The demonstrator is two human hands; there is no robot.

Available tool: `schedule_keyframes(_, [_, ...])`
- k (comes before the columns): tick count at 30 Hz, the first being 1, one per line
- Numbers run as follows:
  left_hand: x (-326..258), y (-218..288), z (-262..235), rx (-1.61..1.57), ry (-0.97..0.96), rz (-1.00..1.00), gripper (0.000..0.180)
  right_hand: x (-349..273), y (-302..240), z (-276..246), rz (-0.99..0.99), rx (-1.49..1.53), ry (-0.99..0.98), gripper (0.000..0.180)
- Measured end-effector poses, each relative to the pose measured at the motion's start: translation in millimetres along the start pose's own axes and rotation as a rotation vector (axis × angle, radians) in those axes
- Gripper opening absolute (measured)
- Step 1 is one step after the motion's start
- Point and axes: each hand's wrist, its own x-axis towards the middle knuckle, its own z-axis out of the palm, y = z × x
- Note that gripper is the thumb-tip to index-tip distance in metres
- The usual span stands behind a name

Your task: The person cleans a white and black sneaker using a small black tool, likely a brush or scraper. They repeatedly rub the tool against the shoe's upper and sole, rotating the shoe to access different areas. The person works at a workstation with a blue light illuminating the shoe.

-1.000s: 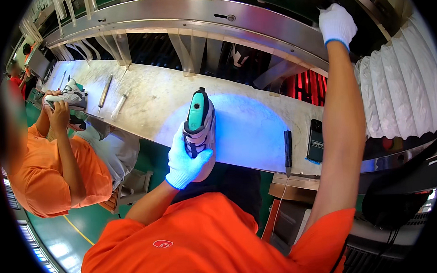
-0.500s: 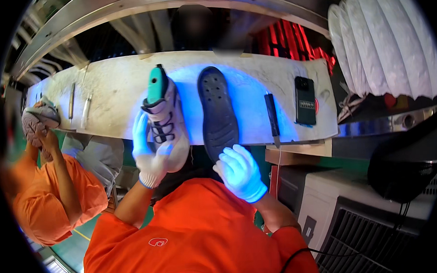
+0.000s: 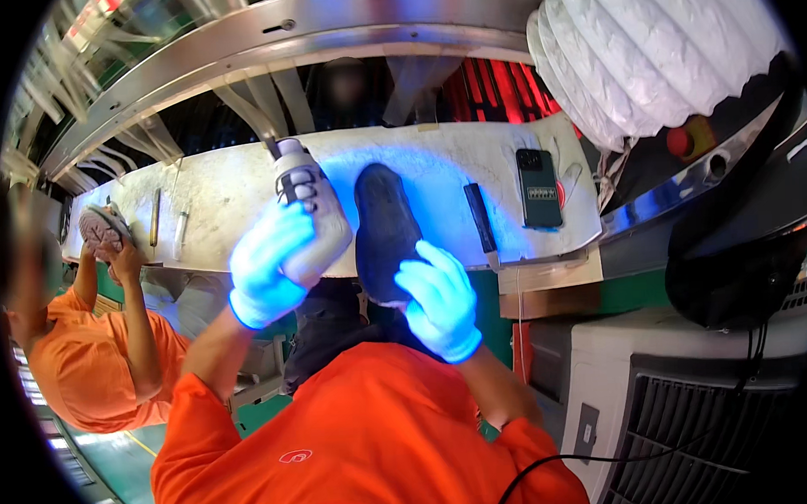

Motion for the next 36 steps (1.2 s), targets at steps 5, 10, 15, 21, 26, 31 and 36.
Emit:
schedule_keyframes(5, [54.0, 32.9, -28.2, -0.410, -0.170, -0.459, 0.060, 45.4, -69.5, -59.6, 0.364, 0.447, 0.046, 0.041])
schedule_keyframes(10, [18.9, 43.6, 19.9, -0.606, 0.178, -0.353, 0.057, 72.9, -72.9, -45.3, 0.652, 0.824, 0.096, 0.043])
schedule_keyframes(15, [3.5, 39.8, 31.7, -0.513, 0.238, -0.011, 0.040, 71.8, -67.3, -48.4, 0.603, 0.820, 0.105, 0.038])
schedule_keyframes(21, [10.2, 43.5, 12.2, -0.243, 0.074, 0.275, 0.030, 64.1, -44.5, -51.3, 0.380, 0.847, 0.017, 0.035])
schedule_keyframes(26, [-18.9, 70.9, 12.4, -0.577, 0.105, -0.061, 0.024, 54.4, -58.4, -45.0, 0.430, 0.915, 0.043, 0.030])
schedule_keyframes(31, [-32.2, 101.9, 21.7, -0.714, 0.287, -0.272, 0.030, 44.4, -81.4, -44.5, 0.347, 0.702, 0.057, 0.031])
schedule_keyframes(36, [-32.8, 111.5, 22.7, -0.785, 0.339, -0.345, 0.031, 41.1, -97.2, -38.9, 0.327, 0.562, 0.112, 0.032])
